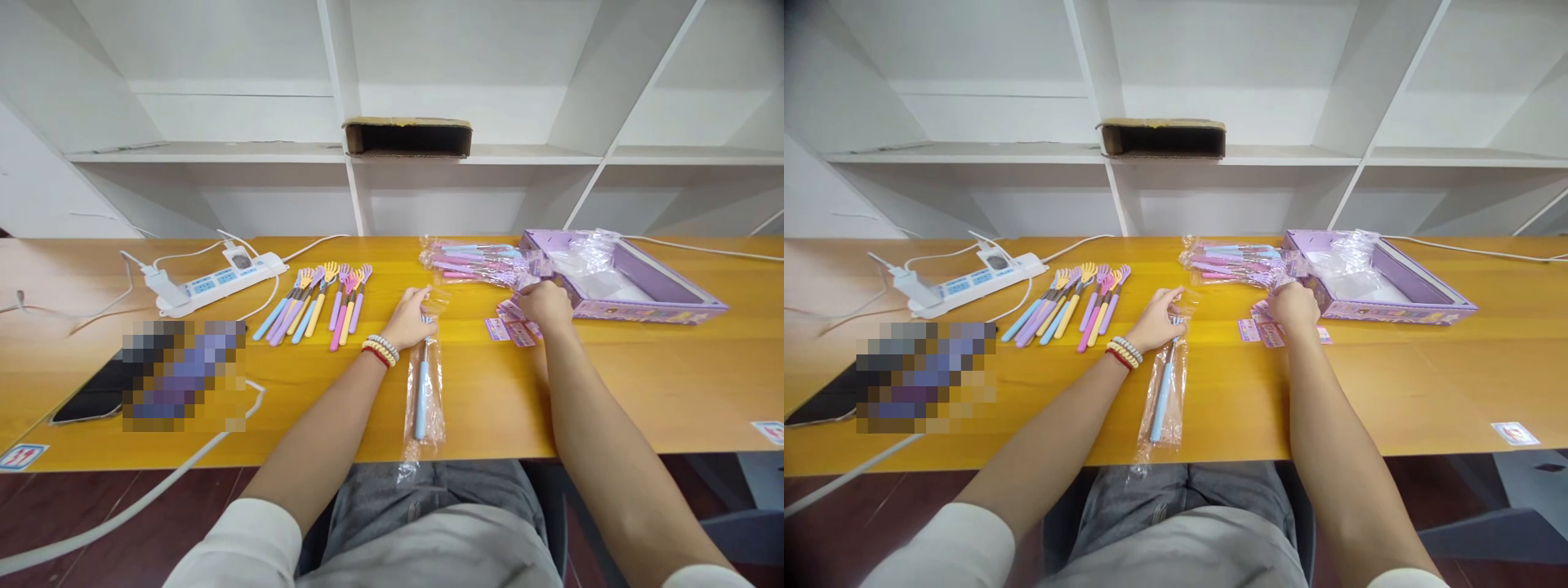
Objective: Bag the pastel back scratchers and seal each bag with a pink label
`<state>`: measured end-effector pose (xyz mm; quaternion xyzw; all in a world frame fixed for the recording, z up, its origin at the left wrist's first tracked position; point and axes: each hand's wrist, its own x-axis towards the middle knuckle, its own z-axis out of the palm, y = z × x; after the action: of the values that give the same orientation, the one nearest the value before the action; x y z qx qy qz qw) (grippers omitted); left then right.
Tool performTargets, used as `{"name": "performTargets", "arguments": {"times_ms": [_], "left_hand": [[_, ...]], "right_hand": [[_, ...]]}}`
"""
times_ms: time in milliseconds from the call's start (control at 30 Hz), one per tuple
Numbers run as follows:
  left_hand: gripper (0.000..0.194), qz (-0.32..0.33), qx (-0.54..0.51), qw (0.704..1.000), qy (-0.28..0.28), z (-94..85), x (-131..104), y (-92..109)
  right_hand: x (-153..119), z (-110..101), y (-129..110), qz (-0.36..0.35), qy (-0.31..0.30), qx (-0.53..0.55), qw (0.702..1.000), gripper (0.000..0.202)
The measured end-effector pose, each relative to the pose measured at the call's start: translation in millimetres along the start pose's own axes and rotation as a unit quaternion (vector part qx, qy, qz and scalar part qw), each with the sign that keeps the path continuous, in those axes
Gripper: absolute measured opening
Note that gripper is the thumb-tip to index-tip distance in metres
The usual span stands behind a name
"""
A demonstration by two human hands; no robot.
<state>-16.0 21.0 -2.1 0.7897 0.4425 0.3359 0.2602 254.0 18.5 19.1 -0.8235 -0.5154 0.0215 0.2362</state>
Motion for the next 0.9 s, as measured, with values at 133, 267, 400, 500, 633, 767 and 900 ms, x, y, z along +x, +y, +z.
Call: {"name": "performTargets", "arguments": {"times_ms": [133,267,400,500,633,767,900], "left_hand": [[0.071,0.012,-0.004,1.0,0.005,0.7,0.2,-1.1],[0.069,0.039,-0.017,0.999,0.001,2.0,0.1,-1.9],[0.069,0.068,-0.022,0.997,-0.01,2.5,-0.8,1.4],[0.065,0.088,-0.017,0.996,-0.015,1.7,-1.7,5.0],[0.066,0.094,-0.015,0.995,-0.017,1.1,-2.5,6.8],[0.073,0.08,-0.017,0.997,-0.013,1.8,-2.9,6.8],[0.08,0.069,-0.027,0.997,-0.017,3.8,-3.3,5.8]], "right_hand": [[-8.0,-0.4,-18.0,-0.084,0.073,0.126,0.986,0.025],[-24.0,9.4,-43.0,-0.229,-0.021,0.352,0.907,0.031],[-43.4,27.3,-62.8,-0.285,-0.127,0.426,0.849,0.035],[-51.9,42.0,-69.6,-0.272,-0.123,0.418,0.858,0.035],[-53.7,52.6,-70.7,-0.236,-0.098,0.41,0.876,0.035],[-53.9,51.4,-70.6,-0.232,-0.049,0.398,0.886,0.032],[-57.5,47.9,-72.0,-0.241,-0.003,0.368,0.898,0.03]]}}
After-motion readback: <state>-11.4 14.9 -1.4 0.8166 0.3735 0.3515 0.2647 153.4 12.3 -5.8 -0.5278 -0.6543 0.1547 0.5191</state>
